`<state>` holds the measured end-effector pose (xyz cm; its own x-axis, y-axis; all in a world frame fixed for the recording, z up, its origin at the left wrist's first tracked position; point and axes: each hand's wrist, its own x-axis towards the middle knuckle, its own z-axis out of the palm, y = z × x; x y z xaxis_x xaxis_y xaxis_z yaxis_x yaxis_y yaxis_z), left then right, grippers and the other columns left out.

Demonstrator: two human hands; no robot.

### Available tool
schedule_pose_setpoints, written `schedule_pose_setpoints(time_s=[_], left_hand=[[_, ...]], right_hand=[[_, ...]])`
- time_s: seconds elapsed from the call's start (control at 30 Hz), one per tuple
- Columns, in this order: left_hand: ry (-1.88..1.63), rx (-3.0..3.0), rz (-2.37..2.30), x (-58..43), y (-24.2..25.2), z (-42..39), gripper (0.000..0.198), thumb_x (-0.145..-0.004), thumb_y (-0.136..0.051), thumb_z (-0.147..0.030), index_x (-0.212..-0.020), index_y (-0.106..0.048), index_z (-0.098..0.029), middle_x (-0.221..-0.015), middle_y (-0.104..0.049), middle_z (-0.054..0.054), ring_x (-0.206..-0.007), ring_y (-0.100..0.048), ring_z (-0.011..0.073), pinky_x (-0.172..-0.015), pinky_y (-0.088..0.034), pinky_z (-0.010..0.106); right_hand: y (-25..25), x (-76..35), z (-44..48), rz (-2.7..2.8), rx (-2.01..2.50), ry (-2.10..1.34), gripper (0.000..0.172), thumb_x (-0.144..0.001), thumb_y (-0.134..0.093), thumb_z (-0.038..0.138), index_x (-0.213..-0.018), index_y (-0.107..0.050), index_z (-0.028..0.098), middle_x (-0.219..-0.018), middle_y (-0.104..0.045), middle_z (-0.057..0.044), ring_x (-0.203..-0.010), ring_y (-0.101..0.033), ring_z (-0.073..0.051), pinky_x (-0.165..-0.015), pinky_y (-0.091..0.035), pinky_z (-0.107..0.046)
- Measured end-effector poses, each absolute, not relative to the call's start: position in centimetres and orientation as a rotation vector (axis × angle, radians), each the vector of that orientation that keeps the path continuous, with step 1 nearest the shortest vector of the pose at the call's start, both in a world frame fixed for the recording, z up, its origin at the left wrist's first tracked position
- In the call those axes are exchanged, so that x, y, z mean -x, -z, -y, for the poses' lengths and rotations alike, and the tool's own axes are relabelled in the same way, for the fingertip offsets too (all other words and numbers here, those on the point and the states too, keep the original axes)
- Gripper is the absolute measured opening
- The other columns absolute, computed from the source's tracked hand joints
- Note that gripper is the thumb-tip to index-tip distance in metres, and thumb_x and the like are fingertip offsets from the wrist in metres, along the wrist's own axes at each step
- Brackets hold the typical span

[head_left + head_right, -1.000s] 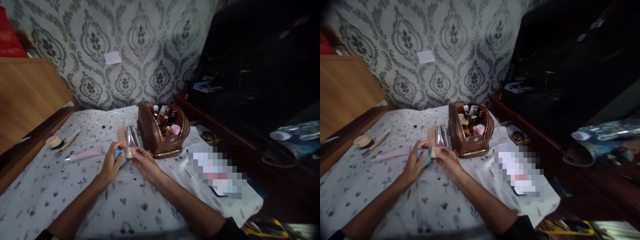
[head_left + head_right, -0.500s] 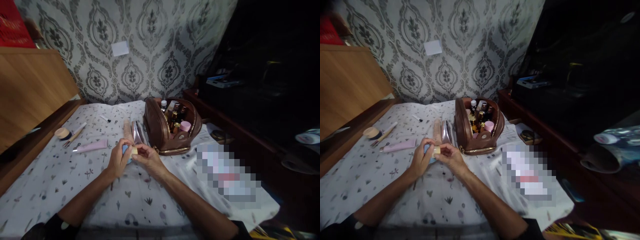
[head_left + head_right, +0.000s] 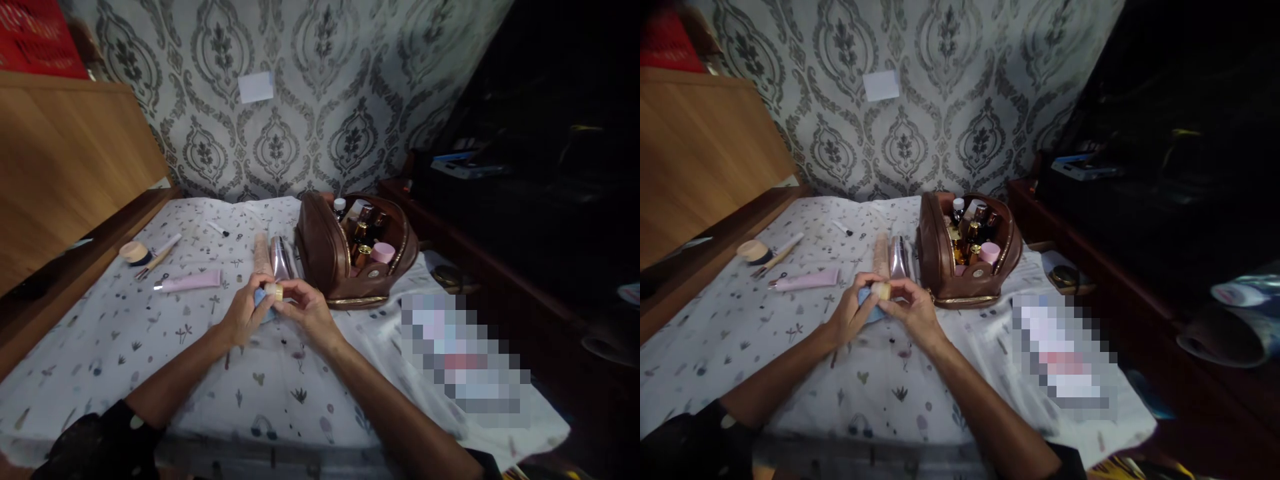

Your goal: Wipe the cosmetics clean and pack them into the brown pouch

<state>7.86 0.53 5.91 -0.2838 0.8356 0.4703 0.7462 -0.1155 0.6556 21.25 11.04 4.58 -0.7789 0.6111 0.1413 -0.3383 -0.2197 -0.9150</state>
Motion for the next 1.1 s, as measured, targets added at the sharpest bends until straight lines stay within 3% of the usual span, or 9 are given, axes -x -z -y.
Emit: schedule_pose_setpoints(time_s=[0.2, 0.33, 0.53, 0.77, 0.97, 1.1], left_hand=[[-1.406, -1.601, -1.995, -8.3, -6.3, -0.6, 0.035, -0.098, -0.037, -0.052, -0.107, -0.05, -0.02, -0.091, -0.064, 0.003, -0.081, -0.063, 0.0181, -0.079, -0.051, 0.032], [-1.39, -1.651, -2.032, -8.5, -5.9, -0.6, 0.034, -0.099, -0.036, -0.05, -0.108, -0.05, -0.021, -0.095, -0.066, 0.005, -0.087, -0.065, 0.0193, -0.083, -0.051, 0.034], [-1.37, -2.004, -2.067, -8.2, -5.0, -0.5, 0.028, -0.098, -0.044, -0.041, -0.115, -0.049, -0.02, -0.106, -0.067, 0.008, -0.094, -0.067, 0.0205, -0.081, -0.052, 0.034], [-1.362, -2.284, -2.07, -8.1, -5.3, -0.3, 0.022, -0.099, -0.046, -0.03, -0.119, -0.049, -0.022, -0.103, -0.067, 0.006, -0.09, -0.068, 0.0184, -0.076, -0.055, 0.029], [-1.463, -2.124, -2.126, -8.2, -5.5, -0.1, 0.028, -0.101, -0.039, -0.036, -0.122, -0.052, -0.024, -0.11, -0.067, 0.007, -0.097, -0.068, 0.0215, -0.081, -0.056, 0.034], [-1.56, -1.893, -2.27, -8.1, -7.8, -1.4, 0.027, -0.1, -0.039, -0.039, -0.112, -0.057, -0.022, -0.101, -0.067, 0.006, -0.093, -0.066, 0.0213, -0.082, -0.055, 0.035]], right_hand=[[-4.8, -21.4, -11.0, 1.583, 0.368, -1.867, 0.036, -0.062, -0.087, 0.032, -0.094, -0.071, 0.023, -0.093, -0.069, -0.002, -0.084, -0.061, -0.017, -0.072, -0.051, -0.029], [-4.8, -21.5, -11.0, 1.611, 0.399, -1.829, 0.034, -0.065, -0.085, 0.037, -0.092, -0.071, 0.021, -0.09, -0.069, -0.002, -0.083, -0.061, -0.017, -0.071, -0.051, -0.029], [-4.6, -21.4, -11.2, 1.575, 0.414, -1.963, 0.039, -0.07, -0.08, 0.053, -0.084, -0.07, 0.018, -0.079, -0.066, -0.003, -0.069, -0.057, -0.015, -0.061, -0.046, -0.027], [-4.7, -21.4, -10.7, 1.422, 0.379, -2.16, 0.048, -0.063, -0.083, 0.059, -0.08, -0.068, 0.016, -0.069, -0.063, 0.001, -0.058, -0.053, -0.01, -0.055, -0.044, -0.023], [-5.1, -21.7, -10.5, 1.175, 0.298, -2.299, 0.05, -0.057, -0.088, 0.055, -0.08, -0.063, 0.017, -0.071, -0.066, 0.001, -0.057, -0.06, -0.011, -0.05, -0.044, -0.02], [-6.1, -22.3, -10.5, 1.053, 0.231, -2.284, 0.052, -0.057, -0.089, 0.053, -0.082, -0.06, 0.017, -0.076, -0.067, 0.002, -0.056, -0.063, -0.01, -0.048, -0.044, -0.019]])
